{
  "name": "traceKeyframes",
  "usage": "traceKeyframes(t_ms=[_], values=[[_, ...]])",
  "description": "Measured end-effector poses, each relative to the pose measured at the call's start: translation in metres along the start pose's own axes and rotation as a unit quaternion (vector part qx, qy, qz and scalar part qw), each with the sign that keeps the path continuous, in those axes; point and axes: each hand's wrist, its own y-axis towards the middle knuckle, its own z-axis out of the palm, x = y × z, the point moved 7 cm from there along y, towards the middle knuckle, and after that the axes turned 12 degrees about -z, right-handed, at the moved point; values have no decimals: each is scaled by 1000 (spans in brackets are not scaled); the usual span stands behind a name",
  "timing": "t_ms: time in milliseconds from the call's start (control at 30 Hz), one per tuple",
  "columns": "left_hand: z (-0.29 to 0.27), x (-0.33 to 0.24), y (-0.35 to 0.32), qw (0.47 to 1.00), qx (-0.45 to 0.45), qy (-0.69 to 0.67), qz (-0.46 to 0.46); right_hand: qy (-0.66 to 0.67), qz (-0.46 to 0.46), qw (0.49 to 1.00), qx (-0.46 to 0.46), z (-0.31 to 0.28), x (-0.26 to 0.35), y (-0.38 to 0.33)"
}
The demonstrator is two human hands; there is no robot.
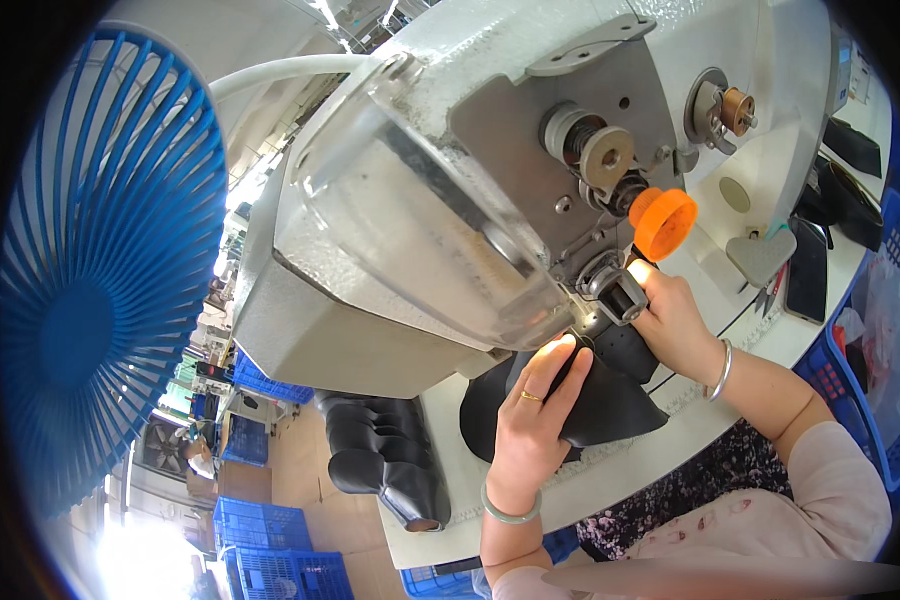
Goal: Stitching leather shoe components using an industrial sewing machine.
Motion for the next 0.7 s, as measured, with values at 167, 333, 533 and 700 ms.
traceKeyframes(t_ms=[167, 333, 533, 700], values=[[-1, 3, 0, 1000, -3, -7, 9, -6, -9, 1000, -16, 1, 2, -1], [-3, 9, 2, 1000, 7, -20, 17, -38, -16, 999, -25, 2, 6, -3], [-4, 17, 2, 999, 12, -30, 20, -48, -12, 998, -27, 3, 15, 0], [0, 12, 1, 1000, -8, 13, 1, -77, -32, 996, 2, 0, 9, 8]])
